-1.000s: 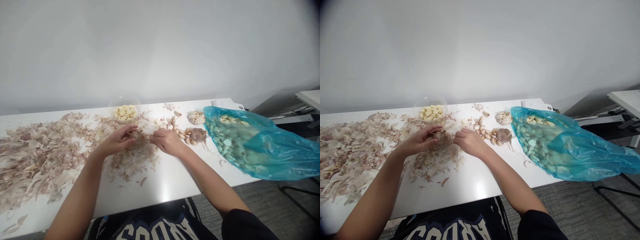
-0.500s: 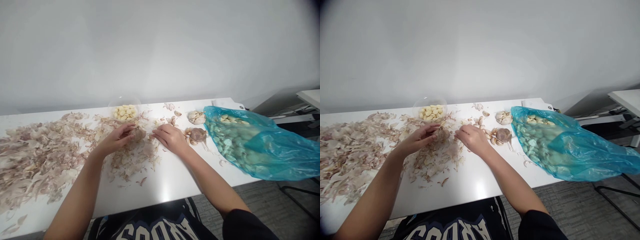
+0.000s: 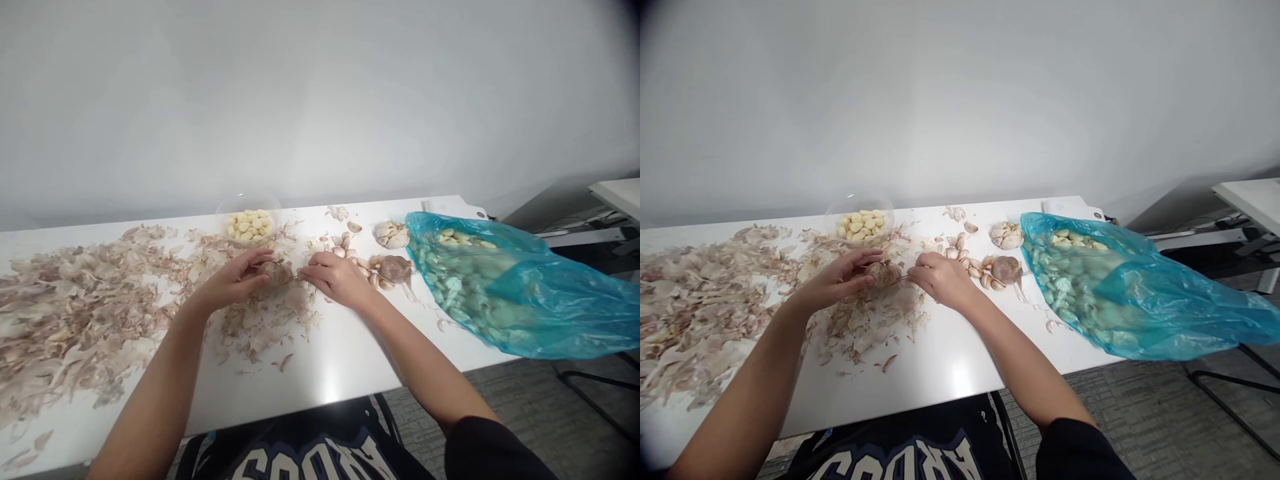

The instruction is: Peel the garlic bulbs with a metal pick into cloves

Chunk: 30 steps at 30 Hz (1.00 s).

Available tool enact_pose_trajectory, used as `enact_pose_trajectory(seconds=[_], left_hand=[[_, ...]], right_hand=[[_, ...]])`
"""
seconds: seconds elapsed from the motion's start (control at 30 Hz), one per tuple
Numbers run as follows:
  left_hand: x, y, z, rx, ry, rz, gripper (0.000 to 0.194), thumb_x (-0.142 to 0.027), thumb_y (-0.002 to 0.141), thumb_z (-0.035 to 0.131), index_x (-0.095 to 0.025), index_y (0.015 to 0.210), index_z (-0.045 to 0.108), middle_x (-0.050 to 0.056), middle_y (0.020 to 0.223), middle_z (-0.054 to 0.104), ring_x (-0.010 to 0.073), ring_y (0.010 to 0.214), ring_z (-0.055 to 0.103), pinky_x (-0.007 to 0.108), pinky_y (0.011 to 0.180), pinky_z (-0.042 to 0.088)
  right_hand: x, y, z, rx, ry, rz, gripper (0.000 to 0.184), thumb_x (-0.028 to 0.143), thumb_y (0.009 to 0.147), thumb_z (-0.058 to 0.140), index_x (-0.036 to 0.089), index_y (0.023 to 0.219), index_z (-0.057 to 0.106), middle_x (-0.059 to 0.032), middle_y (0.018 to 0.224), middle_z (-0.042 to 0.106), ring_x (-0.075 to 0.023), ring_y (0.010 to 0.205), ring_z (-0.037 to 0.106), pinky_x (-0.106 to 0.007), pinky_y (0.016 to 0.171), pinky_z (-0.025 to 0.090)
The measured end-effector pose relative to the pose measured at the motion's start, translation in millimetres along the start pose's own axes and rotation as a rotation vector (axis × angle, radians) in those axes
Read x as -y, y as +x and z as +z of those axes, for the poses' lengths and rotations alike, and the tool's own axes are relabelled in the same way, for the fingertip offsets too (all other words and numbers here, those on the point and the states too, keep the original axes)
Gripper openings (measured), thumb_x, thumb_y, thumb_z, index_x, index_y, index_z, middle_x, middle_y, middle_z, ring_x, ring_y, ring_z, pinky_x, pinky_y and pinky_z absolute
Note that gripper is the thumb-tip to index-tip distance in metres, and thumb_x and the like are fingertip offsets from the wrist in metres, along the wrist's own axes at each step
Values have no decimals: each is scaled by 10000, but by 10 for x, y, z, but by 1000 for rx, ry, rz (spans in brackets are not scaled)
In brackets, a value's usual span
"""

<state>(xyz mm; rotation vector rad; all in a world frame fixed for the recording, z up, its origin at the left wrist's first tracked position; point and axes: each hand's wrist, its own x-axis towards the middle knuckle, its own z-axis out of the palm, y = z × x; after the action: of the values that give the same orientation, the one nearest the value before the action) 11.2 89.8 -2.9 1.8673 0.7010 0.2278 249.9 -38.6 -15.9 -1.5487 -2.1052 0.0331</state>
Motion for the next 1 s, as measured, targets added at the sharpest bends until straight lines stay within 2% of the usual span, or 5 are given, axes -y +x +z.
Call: enact_pose_trajectory(seconds=[0.23, 0.43, 0.67, 0.83, 1.0], left_hand=[[-43, -10, 7, -16, -23, -60, 689, -629, 846, 604, -217, 1381, 468, 133, 1471, 480, 312, 1368, 460, 465, 1116, 439], [-61, 4, 35, -83, -14, -84, 663, -633, 857, 586, -238, 1381, 488, 116, 1410, 552, 316, 1331, 500, 444, 1071, 461], [-126, 17, 78, -127, 49, -106, 705, -680, 854, 540, -203, 1372, 502, 115, 1284, 632, 309, 1192, 585, 430, 987, 488], [-136, 14, 74, -112, 53, -138, 701, -681, 857, 540, -228, 1389, 488, 114, 1348, 599, 318, 1258, 554, 424, 998, 490], [-120, 8, 67, -113, 32, -123, 681, -665, 852, 565, -248, 1387, 503, 91, 1369, 590, 320, 1311, 516, 405, 1012, 496]], right_hand=[[32, 8, 11, -34, -115, -100, 325, 360, 994, 453, 208, 912, 728, -39, 819, 659, -104, 724, 535, -243, 569, 307], [41, -6, 28, -29, -157, -70, 292, 343, 992, 461, 204, 955, 715, -49, 823, 640, -107, 716, 513, -248, 578, 303], [37, -7, 16, -106, -202, -65, 284, 330, 990, 467, 198, 969, 718, -43, 820, 650, -102, 707, 505, -242, 555, 294], [13, -16, 5, -29, -137, 10, 268, 343, 986, 479, 217, 1012, 714, -45, 861, 654, -100, 743, 528, -237, 554, 290], [-24, -26, 2, 18, -21, 67, 327, 389, 993, 450, 220, 1063, 721, -58, 901, 666, -103, 784, 577, -224, 610, 374]])
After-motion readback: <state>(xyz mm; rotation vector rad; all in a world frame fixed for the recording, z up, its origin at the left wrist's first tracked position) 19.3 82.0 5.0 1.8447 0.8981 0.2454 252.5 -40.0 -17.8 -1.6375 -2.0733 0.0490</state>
